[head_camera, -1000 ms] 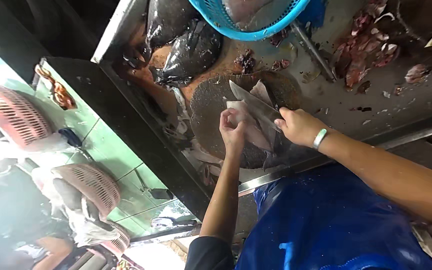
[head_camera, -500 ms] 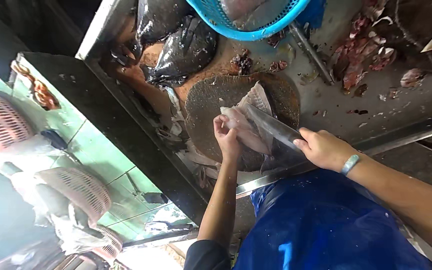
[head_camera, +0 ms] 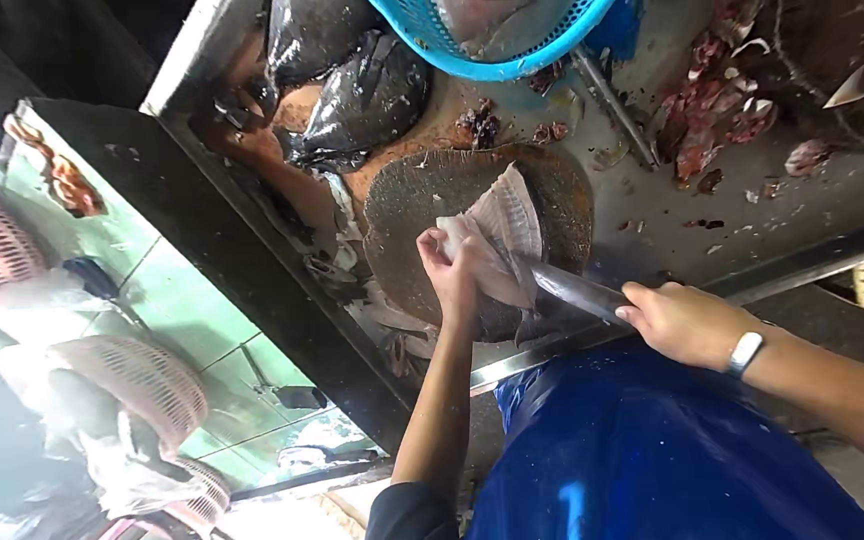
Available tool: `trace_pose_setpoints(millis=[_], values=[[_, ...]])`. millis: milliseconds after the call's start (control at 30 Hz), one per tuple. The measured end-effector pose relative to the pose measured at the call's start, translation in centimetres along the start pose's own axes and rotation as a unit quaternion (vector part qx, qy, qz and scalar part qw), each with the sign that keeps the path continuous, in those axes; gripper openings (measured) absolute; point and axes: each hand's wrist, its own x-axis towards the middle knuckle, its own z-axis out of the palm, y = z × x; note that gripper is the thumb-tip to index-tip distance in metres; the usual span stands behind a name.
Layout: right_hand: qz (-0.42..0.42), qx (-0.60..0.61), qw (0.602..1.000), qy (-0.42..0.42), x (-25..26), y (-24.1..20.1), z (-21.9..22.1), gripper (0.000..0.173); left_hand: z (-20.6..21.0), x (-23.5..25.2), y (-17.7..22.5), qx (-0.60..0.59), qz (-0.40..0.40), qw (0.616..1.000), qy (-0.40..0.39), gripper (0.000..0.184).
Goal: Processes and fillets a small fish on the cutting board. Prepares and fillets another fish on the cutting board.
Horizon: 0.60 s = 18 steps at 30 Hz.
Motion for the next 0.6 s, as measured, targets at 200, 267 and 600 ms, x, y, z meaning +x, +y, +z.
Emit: trace_pose_setpoints(millis=[200, 267, 600], values=[[-0.005, 0.073, 0.992, 0.100, 1.9, -0.5, -0.2, 0.033, 0.4, -1.0, 2.4, 0.275, -0.124, 0.953, 0.035, 0.085], [-0.029, 0.088, 0.991, 0.099, 4.0, -2.0, -0.7, 0.035, 0.2, -1.2, 2.3, 0.286, -0.117, 0.951, 0.031, 0.078], [-0.051, 0.035, 0.997, 0.049, 7.4, -4.2, -1.8, 0.033, -0.3, -0.7, 1.1, 0.267, -0.072, 0.961, 0.010, 0.068]])
